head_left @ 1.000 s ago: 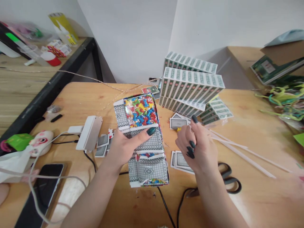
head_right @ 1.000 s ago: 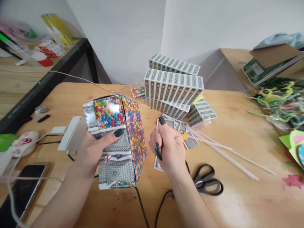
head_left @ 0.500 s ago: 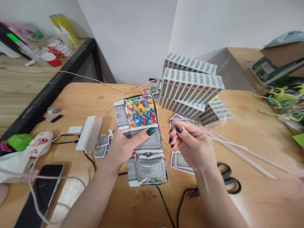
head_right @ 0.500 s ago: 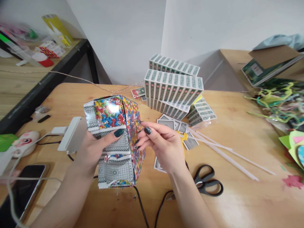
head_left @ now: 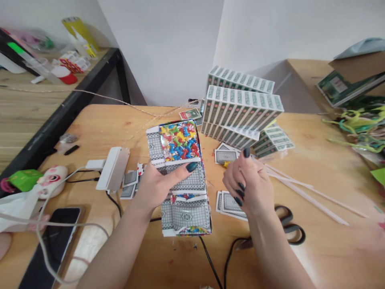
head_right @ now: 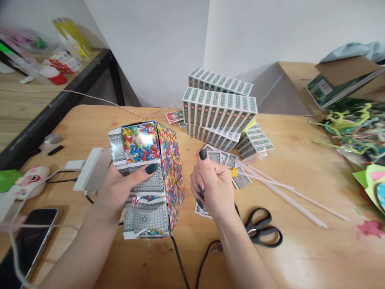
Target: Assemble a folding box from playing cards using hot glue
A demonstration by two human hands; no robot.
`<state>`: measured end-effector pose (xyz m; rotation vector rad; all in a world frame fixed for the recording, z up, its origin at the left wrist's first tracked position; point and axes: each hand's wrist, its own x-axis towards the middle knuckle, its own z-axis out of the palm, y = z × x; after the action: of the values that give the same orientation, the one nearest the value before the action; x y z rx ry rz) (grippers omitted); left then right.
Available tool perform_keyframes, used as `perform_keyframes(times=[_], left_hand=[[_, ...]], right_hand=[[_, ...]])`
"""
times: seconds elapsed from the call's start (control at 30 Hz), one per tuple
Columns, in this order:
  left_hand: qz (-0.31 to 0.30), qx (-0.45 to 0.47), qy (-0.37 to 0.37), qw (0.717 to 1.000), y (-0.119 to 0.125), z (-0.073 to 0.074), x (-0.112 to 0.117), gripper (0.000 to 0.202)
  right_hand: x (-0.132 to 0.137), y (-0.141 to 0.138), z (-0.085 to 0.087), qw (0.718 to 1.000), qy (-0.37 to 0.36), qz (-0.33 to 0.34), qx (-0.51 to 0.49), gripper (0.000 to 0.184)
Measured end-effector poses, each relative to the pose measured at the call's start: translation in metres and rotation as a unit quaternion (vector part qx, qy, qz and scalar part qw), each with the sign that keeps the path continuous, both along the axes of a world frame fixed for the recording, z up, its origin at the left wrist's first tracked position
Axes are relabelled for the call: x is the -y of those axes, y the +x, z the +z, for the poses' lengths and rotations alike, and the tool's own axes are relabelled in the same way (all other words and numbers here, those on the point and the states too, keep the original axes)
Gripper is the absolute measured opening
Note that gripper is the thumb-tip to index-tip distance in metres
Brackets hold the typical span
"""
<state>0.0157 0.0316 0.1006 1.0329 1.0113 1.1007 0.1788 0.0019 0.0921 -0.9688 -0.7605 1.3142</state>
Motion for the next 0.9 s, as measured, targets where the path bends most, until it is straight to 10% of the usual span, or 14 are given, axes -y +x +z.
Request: perform_keyframes(times=[0.2, 0.4, 0.77, 0.9], left_hand=[[0.002, -0.027, -0.026, 0.999, -0.002, 0.001, 0.001, 0.043], [0.028, -0.023, -0.029, 0.999, -0.005, 0.003, -0.002, 0.049], [0.047, -0.038, -0.031, 0.998, -0.008, 0.005, -0.004, 0.045], [0.047, -0.03, -0.032, 0.998, -0.007, 0.009, -0.003, 0.041]], right_hand=[[0.0, 0.006, -0.005, 0.997, -0.017, 0.075, -0.001, 0.016], [-0.001, 0.008, -0.001, 0.994, 0.008, 0.1, -0.049, 0.016], [-0.001, 0.013, -0.001, 0.999, -0.01, -0.032, 0.026, 0.05], [-0.001, 0.013, -0.006, 0.989, 0.012, -0.089, 0.119, 0.028]])
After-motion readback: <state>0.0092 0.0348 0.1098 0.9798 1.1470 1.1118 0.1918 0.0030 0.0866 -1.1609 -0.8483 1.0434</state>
